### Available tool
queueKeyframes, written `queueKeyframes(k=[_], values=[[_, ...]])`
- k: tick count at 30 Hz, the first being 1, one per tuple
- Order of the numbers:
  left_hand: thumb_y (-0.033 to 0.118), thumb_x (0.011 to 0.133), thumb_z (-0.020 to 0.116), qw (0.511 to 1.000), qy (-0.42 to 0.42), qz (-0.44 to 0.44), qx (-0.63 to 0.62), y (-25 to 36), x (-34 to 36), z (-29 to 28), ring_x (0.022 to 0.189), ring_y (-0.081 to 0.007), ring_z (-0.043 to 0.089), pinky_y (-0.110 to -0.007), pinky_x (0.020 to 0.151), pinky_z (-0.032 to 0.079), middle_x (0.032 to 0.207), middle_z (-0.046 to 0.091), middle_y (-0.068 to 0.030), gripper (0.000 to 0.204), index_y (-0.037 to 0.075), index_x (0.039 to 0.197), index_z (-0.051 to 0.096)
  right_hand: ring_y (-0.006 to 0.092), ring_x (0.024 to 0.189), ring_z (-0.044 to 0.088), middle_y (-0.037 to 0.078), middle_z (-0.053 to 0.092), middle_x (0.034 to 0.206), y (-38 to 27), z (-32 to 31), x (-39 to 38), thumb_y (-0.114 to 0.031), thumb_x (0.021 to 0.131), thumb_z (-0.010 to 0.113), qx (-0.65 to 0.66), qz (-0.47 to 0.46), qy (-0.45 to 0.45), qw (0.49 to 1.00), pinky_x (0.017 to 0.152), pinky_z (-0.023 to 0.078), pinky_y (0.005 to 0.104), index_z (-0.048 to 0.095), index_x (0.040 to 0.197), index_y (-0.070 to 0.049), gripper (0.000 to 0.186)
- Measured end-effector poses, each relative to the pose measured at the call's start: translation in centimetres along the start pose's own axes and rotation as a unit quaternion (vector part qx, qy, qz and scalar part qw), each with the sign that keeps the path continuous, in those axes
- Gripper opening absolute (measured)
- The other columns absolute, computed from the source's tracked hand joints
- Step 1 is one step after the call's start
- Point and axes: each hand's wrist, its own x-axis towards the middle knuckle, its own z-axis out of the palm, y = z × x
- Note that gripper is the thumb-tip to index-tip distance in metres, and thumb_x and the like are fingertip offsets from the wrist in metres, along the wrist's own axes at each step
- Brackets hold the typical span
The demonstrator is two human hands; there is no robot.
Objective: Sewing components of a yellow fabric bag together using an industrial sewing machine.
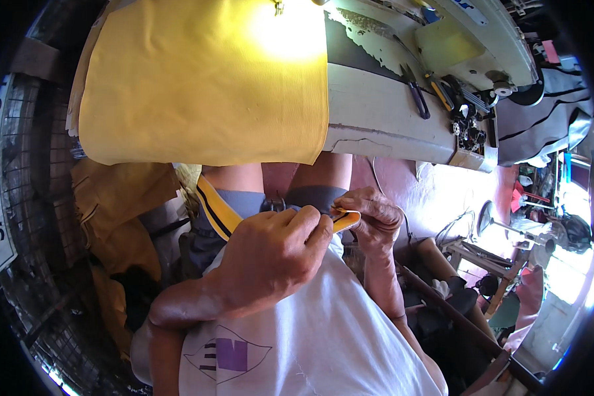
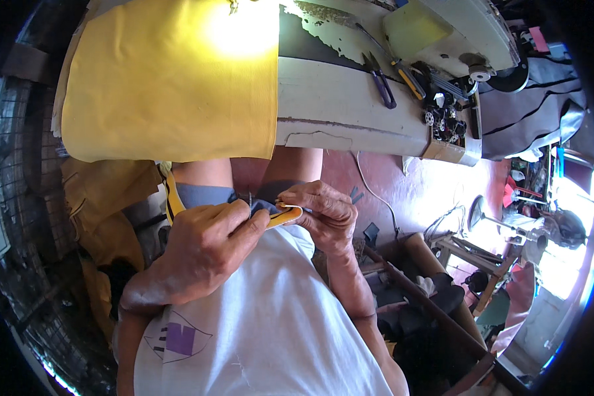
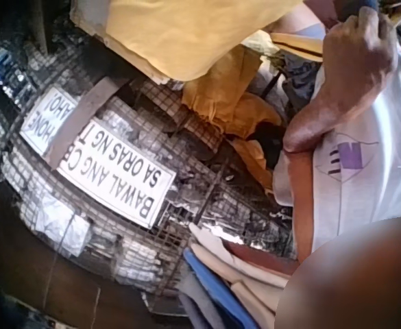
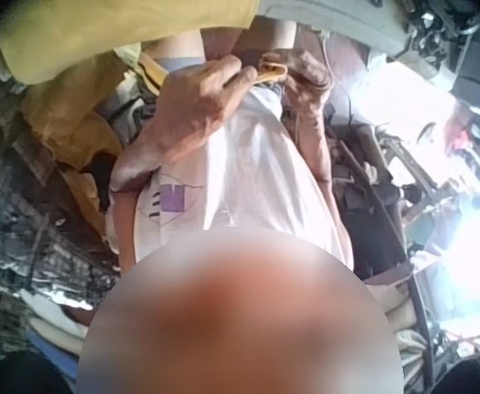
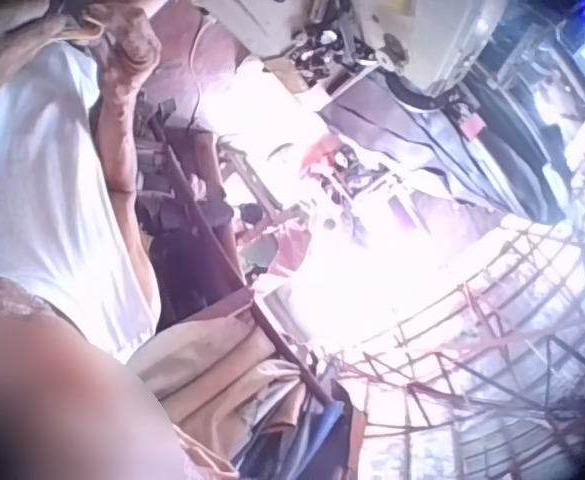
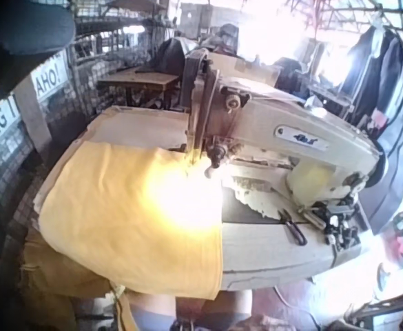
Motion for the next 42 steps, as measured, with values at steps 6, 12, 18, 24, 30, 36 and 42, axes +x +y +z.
queueKeyframes(k=[6,12,18,24,30,36,42], values=[[0.004,0.076,0.068,1.000,-0.017,-0.011,-0.016,0.0,-0.1,-0.3,0.057,-0.0150,0.055,-0.029,0.047,0.044,0.073,0.046,-0.0051,0.027,-0.003,0.101,0.065,0.0280,0.088,0.070,0.017,0.071,0.092,0.0,-0.1,0.4,-0.006,0.078,0.075,0.026,-0.020,-0.028,0.999,0.079,0.057,0.0359,0.072,0.098,0.004,0.023],[0.004,0.076,0.069,0.999,-0.005,-0.016,-0.032,0.0,-0.5,-0.5,0.057,-0.0145,0.054,-0.029,0.048,0.044,0.072,0.044,-0.0051,0.027,-0.004,0.102,0.064,0.0313,0.088,0.070,0.019,0.071,0.089,-0.1,0.2,1.1,-0.005,0.078,0.074,0.028,-0.045,-0.044,0.998,0.078,0.057,0.0382,0.072,0.096,0.005,0.021],[0.004,0.077,0.069,0.999,-0.016,-0.021,-0.037,-0.1,-0.6,-0.8,0.057,-0.0141,0.054,-0.029,0.048,0.044,0.073,0.046,-0.0049,0.029,-0.005,0.103,0.064,0.0307,0.087,0.071,0.018,0.072,0.090,-0.5,0.1,0.9,-0.003,0.078,0.074,0.047,-0.007,-0.048,0.998,0.077,0.057,0.0374,0.073,0.094,0.005,0.018],[0.004,0.077,0.069,0.998,-0.045,-0.032,-0.023,-0.2,-0.8,-1.0,0.057,-0.0145,0.056,-0.029,0.048,0.045,0.072,0.047,-0.0053,0.026,-0.004,0.102,0.065,0.0290,0.087,0.071,0.018,0.072,0.090,-0.7,0.0,1.2,-0.002,0.077,0.074,0.019,-0.014,-0.065,0.998,0.077,0.057,0.0353,0.073,0.092,0.004,0.016],[0.009,0.081,0.070,0.986,-0.117,-0.094,-0.068,-2.9,-0.8,0.5,0.063,-0.0232,0.061,-0.036,0.055,0.049,0.075,0.055,-0.0071,0.021,0.003,0.101,0.067,0.0158,0.082,0.070,0.011,0.074,0.089,-1.9,0.3,0.6,0.004,0.078,0.074,-0.030,0.215,-0.040,0.975,0.073,0.056,0.0265,0.074,0.092,0.003,0.014],[0.014,0.087,0.069,0.969,-0.063,-0.090,-0.223,-4.9,-0.3,3.9,0.073,-0.0305,0.063,-0.039,0.067,0.051,0.086,0.065,-0.0122,0.019,0.001,0.101,0.066,0.0086,0.078,0.067,0.008,0.074,0.088,-1.0,0.8,0.7,-0.005,0.080,0.077,-0.027,0.358,-0.025,0.933,0.072,0.054,0.0226,0.075,0.095,0.000,0.015],[0.008,0.089,0.067,0.926,-0.111,-0.194,-0.305,-5.5,0.2,4.1,0.076,-0.0217,0.067,-0.032,0.067,0.053,0.089,0.070,-0.0140,0.016,-0.004,0.100,0.068,0.0086,0.081,0.066,0.008,0.074,0.089,-0.7,1.0,0.7,-0.005,0.082,0.076,-0.014,0.355,-0.018,0.934,0.076,0.055,0.0235,0.073,0.098,0.003,0.019]])
